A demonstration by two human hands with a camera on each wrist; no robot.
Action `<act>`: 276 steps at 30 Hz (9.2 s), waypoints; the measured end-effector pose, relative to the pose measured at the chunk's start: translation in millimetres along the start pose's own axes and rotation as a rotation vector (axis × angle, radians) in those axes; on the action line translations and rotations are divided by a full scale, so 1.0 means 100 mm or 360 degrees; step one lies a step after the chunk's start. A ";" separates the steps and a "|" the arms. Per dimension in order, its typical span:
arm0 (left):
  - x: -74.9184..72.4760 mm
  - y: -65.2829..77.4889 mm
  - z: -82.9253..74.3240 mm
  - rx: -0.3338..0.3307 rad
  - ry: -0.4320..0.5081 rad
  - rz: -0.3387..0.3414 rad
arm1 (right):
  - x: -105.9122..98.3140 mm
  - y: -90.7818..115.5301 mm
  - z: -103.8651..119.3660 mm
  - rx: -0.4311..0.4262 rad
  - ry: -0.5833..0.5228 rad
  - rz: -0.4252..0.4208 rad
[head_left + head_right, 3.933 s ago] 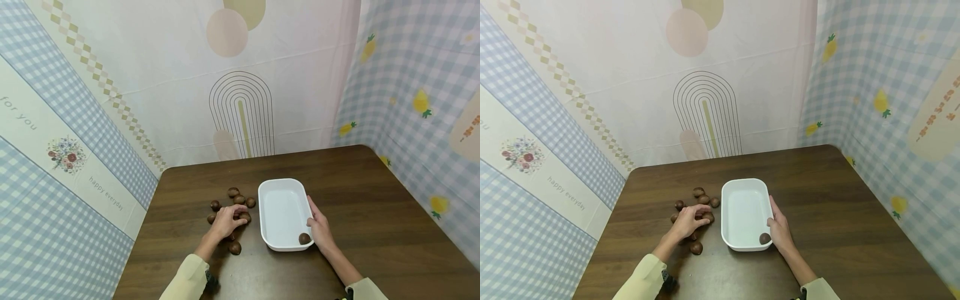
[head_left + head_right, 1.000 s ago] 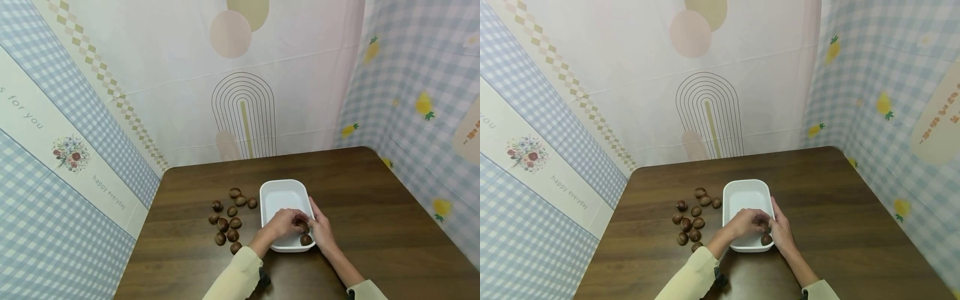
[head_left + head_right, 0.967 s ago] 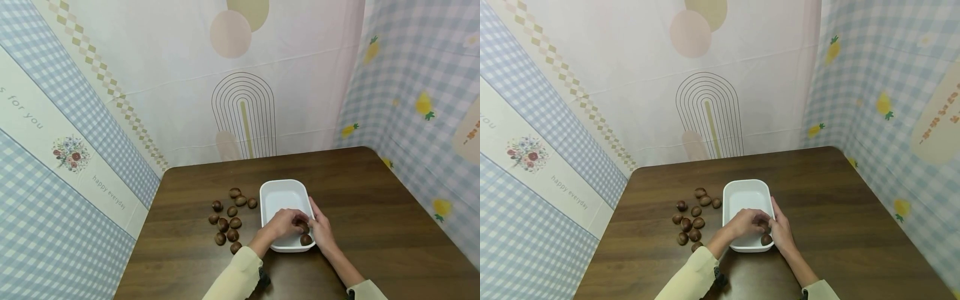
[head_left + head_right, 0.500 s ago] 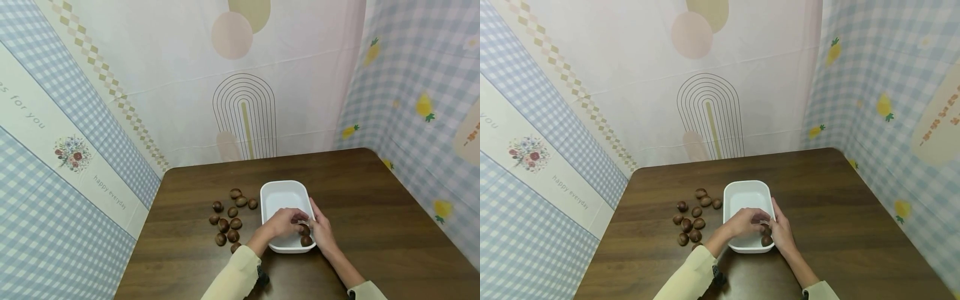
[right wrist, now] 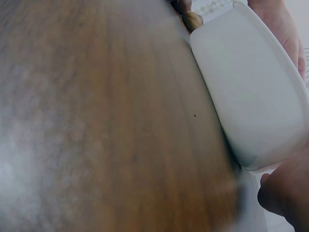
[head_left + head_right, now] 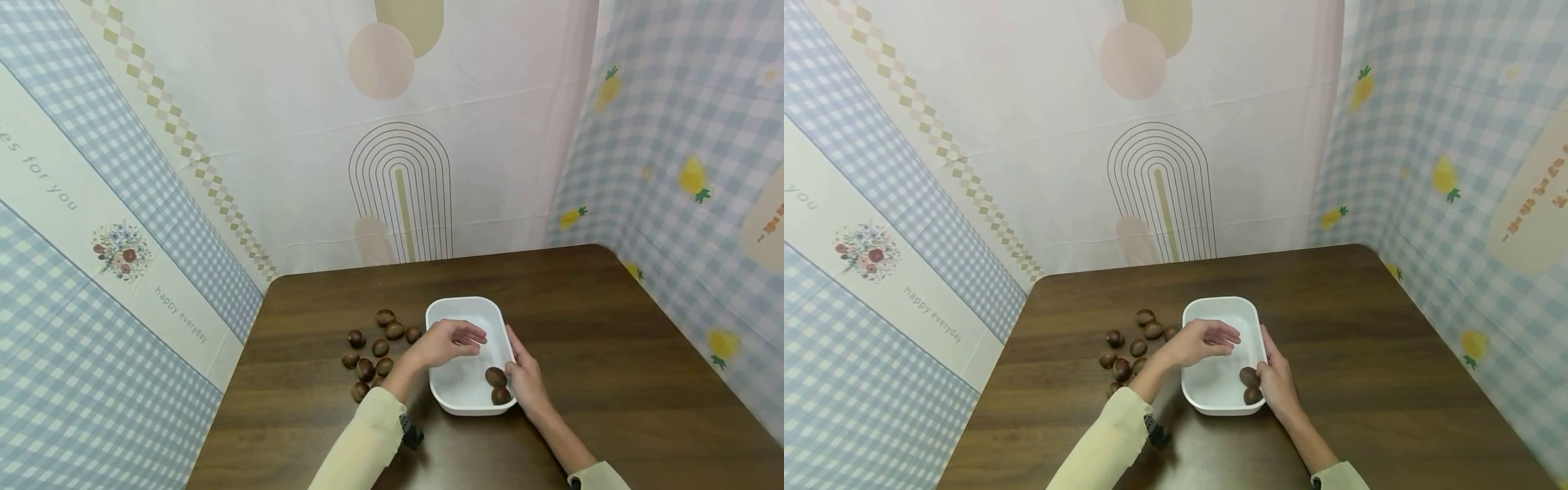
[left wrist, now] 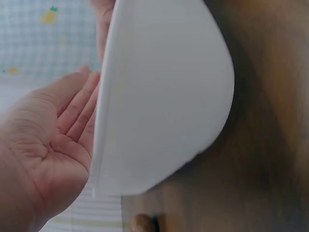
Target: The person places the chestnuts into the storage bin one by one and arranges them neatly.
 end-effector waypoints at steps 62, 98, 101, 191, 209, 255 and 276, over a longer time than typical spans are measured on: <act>-1.43 0.87 1.29 -0.0812 -0.0510 -0.1175 | 0.02 -0.01 -0.01 -0.0020 -0.0050 0.0020; -1.48 0.85 1.28 -0.0751 -0.0461 -0.0910 | 0.02 0.02 0.00 0.0012 -0.0041 0.0041; -1.52 0.84 1.25 -0.0729 -0.0490 -0.0923 | 0.02 0.01 0.00 0.0007 -0.0022 0.0042; 0.39 -0.29 0.17 -0.0037 -0.0630 0.0125 | 0.01 0.00 -0.03 0.0026 0.0037 0.0023; -0.05 -0.22 0.06 -0.0023 -0.0400 -0.0080 | 0.00 0.00 -0.06 0.0098 0.0042 0.0013; -1.31 0.90 0.99 -0.0433 -0.0363 -0.0925 | 0.02 0.07 -0.02 0.0091 0.0027 0.0033; -1.14 0.97 1.11 -0.0468 -0.0618 -0.0810 | 0.02 0.05 -0.04 0.0085 0.0029 0.0026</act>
Point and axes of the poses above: each hand's wrist, its own y-axis away from the middle knuckle, its own x-axis out of the palm, z = x × y, the point moved 10 cm from there along -y, towards the middle knuckle, and after that the axes turned 1 degree about -y, right-handed, at the moved point
